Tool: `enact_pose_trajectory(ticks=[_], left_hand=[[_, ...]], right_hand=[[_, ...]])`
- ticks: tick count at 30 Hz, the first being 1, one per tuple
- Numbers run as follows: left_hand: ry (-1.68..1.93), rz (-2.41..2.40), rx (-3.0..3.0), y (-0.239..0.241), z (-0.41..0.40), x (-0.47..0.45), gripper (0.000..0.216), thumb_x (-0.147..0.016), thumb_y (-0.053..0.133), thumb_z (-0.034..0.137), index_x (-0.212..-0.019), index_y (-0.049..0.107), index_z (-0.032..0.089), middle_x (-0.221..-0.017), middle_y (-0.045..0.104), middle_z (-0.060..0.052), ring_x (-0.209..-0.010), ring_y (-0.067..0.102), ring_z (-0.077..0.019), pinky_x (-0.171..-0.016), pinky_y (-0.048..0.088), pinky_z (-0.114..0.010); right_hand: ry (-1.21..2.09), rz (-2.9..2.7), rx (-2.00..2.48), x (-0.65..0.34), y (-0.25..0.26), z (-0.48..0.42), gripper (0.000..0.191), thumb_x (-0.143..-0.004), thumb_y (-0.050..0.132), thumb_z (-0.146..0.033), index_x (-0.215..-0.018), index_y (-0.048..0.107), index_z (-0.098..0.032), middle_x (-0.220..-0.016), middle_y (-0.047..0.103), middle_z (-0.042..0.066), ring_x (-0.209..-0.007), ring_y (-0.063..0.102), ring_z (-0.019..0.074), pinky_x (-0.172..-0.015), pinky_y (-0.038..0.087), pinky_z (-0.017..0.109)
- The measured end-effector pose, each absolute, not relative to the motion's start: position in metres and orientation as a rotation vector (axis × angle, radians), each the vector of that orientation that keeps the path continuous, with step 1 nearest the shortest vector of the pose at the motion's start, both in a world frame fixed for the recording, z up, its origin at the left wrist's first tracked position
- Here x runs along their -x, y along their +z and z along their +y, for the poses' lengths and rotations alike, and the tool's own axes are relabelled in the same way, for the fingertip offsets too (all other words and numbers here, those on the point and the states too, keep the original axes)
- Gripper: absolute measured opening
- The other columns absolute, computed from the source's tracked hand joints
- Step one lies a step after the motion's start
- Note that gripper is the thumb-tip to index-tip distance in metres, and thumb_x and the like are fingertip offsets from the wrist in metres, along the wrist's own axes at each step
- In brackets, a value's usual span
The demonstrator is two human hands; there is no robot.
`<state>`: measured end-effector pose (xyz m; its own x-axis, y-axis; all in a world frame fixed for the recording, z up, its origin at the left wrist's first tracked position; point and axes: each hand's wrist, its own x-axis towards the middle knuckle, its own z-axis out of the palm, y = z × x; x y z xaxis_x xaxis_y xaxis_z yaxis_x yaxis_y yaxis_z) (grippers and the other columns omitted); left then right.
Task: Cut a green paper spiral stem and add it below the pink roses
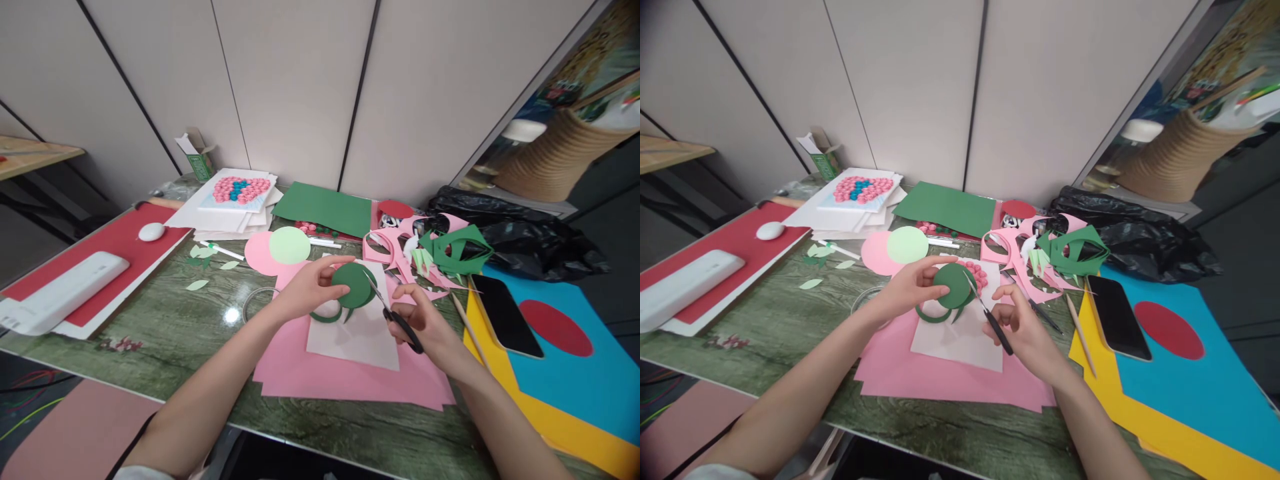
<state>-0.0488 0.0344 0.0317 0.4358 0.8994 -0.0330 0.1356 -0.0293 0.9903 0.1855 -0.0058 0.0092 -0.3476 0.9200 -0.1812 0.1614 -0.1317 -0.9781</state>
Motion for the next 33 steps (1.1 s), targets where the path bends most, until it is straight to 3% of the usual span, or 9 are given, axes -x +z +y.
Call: enact_pose_trajectory(ticks=[4,9,15,24,33], left_hand=[[0.794,0.957,-1.469,0.0326,0.0344,0.0487,0.051,-0.077,0.058,0.021,-0.126,0.048,0.024,-0.078,0.054,-0.001,-0.066,0.046,-0.0104,-0.051,0.033,-0.020],[0.831,0.990,-1.479,0.0339,0.0342,0.0493,0.047,-0.076,0.059,0.021,-0.122,0.053,0.023,-0.062,0.037,0.005,-0.055,0.035,-0.0078,-0.049,0.031,-0.021],[0.868,0.983,-1.505,0.0311,0.0350,0.0507,0.045,-0.077,0.058,0.022,-0.121,0.053,0.024,-0.061,0.027,0.006,-0.057,0.031,-0.0087,-0.049,0.028,-0.020],[0.902,0.964,-1.513,0.0280,0.0358,0.0518,0.044,-0.079,0.056,0.021,-0.123,0.052,0.026,-0.063,0.033,0.005,-0.060,0.037,-0.0096,-0.057,0.036,-0.024],[0.841,0.925,-1.553,0.0331,0.0357,0.0512,0.041,-0.078,0.057,0.019,-0.119,0.058,0.025,-0.064,0.028,0.005,-0.057,0.029,-0.0085,-0.050,0.028,-0.021]], right_hand=[[1.536,-1.511,1.226,-0.1846,0.0115,-0.0056,0.035,-0.079,0.063,-0.032,-0.095,0.032,-0.029,-0.058,0.038,-0.010,-0.051,0.035,0.0082,-0.051,0.033,0.022],[1.545,-1.505,1.216,-0.1855,0.0101,-0.0050,0.037,-0.078,0.064,-0.033,-0.096,0.032,-0.028,-0.058,0.038,-0.010,-0.050,0.034,0.0082,-0.050,0.031,0.022],[1.560,-1.493,1.196,-0.1857,0.0111,-0.0051,0.036,-0.078,0.064,-0.032,-0.094,0.032,-0.029,-0.057,0.037,-0.011,-0.049,0.032,0.0075,-0.049,0.029,0.021],[1.558,-1.480,1.222,-0.1849,0.0126,-0.0053,0.035,-0.078,0.063,-0.030,-0.094,0.032,-0.028,-0.057,0.038,-0.011,-0.050,0.035,0.0078,-0.050,0.031,0.021],[1.611,-1.511,1.201,-0.1888,0.0128,-0.0057,0.033,-0.081,0.060,-0.032,-0.097,0.032,-0.029,-0.059,0.042,-0.010,-0.053,0.041,0.0093,-0.053,0.033,0.022]])
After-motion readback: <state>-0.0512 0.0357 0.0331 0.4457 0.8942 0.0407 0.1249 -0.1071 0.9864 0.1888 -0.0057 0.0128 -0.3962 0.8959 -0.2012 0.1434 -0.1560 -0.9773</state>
